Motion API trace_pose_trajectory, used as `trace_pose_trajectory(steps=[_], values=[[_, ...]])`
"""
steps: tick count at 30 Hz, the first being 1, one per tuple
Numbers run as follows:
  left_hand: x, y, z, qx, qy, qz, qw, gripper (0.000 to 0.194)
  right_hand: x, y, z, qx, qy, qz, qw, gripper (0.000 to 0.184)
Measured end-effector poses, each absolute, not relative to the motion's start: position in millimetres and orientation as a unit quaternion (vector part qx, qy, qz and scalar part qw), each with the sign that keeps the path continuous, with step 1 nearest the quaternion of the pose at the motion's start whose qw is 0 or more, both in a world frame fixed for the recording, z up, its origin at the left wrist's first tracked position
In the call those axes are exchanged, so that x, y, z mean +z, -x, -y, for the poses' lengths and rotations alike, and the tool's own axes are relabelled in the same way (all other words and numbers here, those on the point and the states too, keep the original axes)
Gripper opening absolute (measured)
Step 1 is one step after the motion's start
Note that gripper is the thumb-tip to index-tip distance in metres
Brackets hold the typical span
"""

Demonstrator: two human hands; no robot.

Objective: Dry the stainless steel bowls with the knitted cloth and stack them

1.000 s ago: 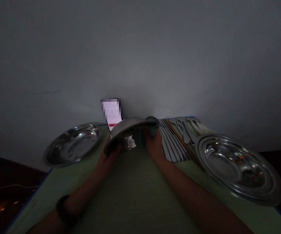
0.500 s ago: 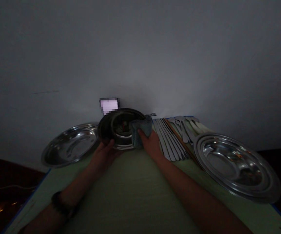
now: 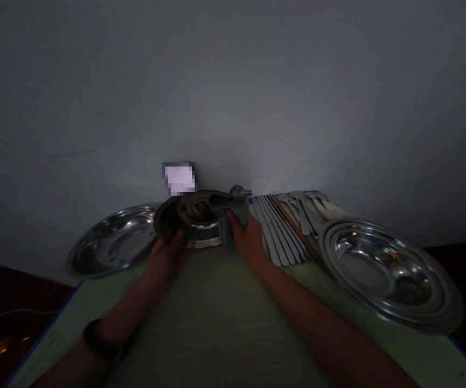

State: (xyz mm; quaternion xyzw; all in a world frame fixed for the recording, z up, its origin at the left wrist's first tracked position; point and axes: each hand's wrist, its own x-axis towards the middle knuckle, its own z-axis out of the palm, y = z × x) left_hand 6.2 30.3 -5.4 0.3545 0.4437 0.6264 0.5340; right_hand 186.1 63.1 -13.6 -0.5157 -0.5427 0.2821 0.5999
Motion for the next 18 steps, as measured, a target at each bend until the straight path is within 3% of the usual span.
trace_pose_trajectory(steps=[4, 9, 14, 18], values=[[-2.0, -10.1, -30.7, 0.617, -0.307, -0.403, 0.601, 0.048, -14.8, -184.8, -62.6, 0.299, 0.508, 0.564, 0.579, 0.040], [-3.7, -11.6, -31.3, 0.635, -0.310, -0.401, 0.583, 0.054, -19.1, -182.9, -67.4, 0.295, 0.510, 0.553, 0.589, 0.036], [-16.6, -9.4, -34.4, 0.618, -0.376, -0.466, 0.509, 0.062, -20.8, -184.8, -70.5, 0.248, 0.536, 0.480, 0.649, 0.064], [-22.7, -6.1, -37.7, 0.609, -0.444, -0.466, 0.463, 0.053, -17.8, -187.2, -69.7, 0.274, 0.519, 0.507, 0.631, 0.044]])
